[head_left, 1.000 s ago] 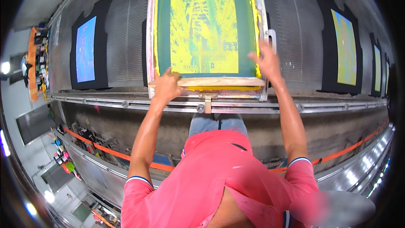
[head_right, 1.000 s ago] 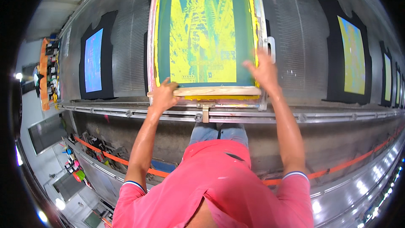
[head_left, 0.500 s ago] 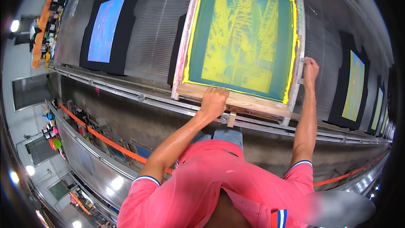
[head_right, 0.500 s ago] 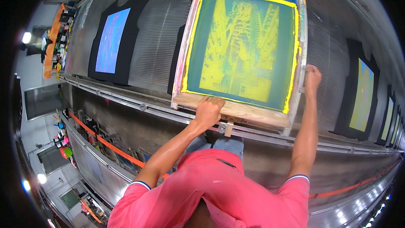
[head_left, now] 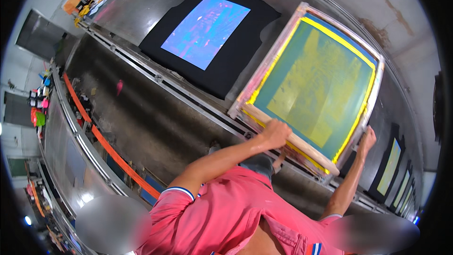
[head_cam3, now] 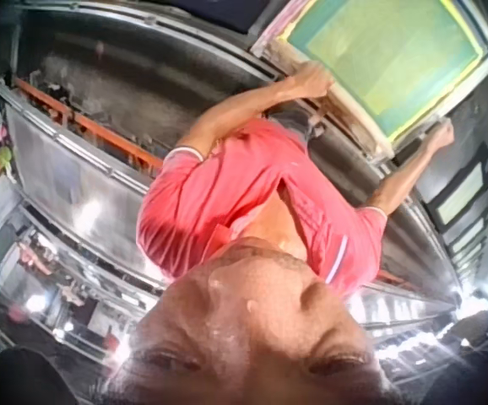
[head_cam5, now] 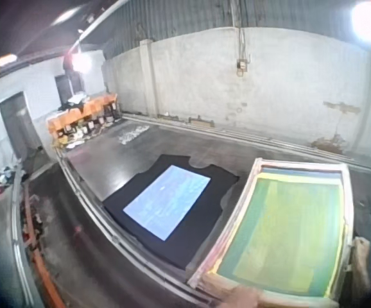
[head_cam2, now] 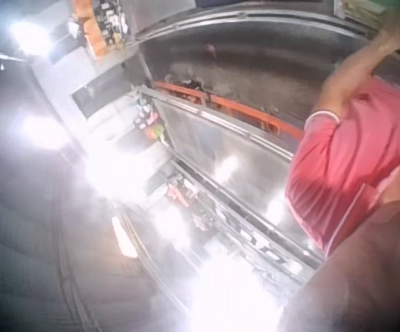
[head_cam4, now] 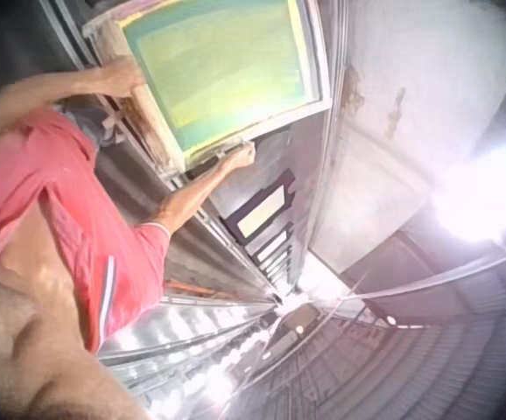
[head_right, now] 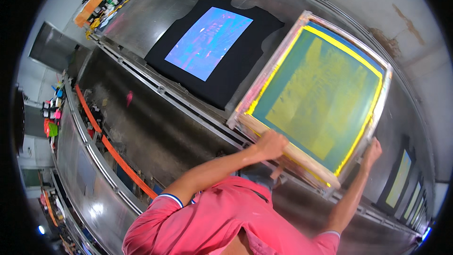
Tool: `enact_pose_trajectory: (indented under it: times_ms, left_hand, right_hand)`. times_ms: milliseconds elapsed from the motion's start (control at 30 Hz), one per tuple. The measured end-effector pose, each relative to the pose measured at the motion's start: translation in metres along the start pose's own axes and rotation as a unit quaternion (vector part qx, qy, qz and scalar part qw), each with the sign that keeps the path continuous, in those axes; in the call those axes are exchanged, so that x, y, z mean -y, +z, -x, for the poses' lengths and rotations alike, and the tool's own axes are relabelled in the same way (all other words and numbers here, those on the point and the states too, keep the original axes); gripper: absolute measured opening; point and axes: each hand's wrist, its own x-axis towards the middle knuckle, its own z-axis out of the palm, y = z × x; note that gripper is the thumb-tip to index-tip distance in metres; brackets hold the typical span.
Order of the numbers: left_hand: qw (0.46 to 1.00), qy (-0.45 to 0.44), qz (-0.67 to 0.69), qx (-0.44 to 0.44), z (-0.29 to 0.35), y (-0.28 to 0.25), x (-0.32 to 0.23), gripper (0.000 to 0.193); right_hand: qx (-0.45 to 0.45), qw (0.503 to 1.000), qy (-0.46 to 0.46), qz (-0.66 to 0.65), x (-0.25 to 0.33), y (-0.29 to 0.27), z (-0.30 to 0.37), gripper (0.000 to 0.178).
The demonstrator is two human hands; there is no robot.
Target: The person performs screen printing on a series of black t-shirts laid out on a conveyor. They repeatedly apply yellow ink to a screen, pull it across the fabric with a squeegee, and lift the screen to reveal the printed design.
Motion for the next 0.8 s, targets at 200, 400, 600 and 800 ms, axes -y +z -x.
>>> enact_pose_trajectory:
  times_ms: [200,400,600,800]
  left_hand:
    - [1.0,-0.026,-0.005,-0.002,0.004,-0.091,0.161,0.013]
    - [0.994,-0.092,-0.063,0.016,0.074,-0.169,0.296,0.03]
    - [0.979,-0.136,-0.109,0.106,0.096,-0.239,0.377,0.026]
    - [0.976,-0.106,-0.118,0.152,0.092,-0.246,0.389,0.028]
  right_hand:
    - [0.04,0.991,-0.069,-0.106,0.0,0.159,0.009,0.026]
    - [-0.016,0.996,-0.039,0.078,0.12,0.371,0.116,0.027]
    - [0.015,0.997,0.067,-0.028,0.152,0.471,0.196,0.034]
    - [0.018,0.995,0.1,0.003,0.153,0.488,0.204,0.034]
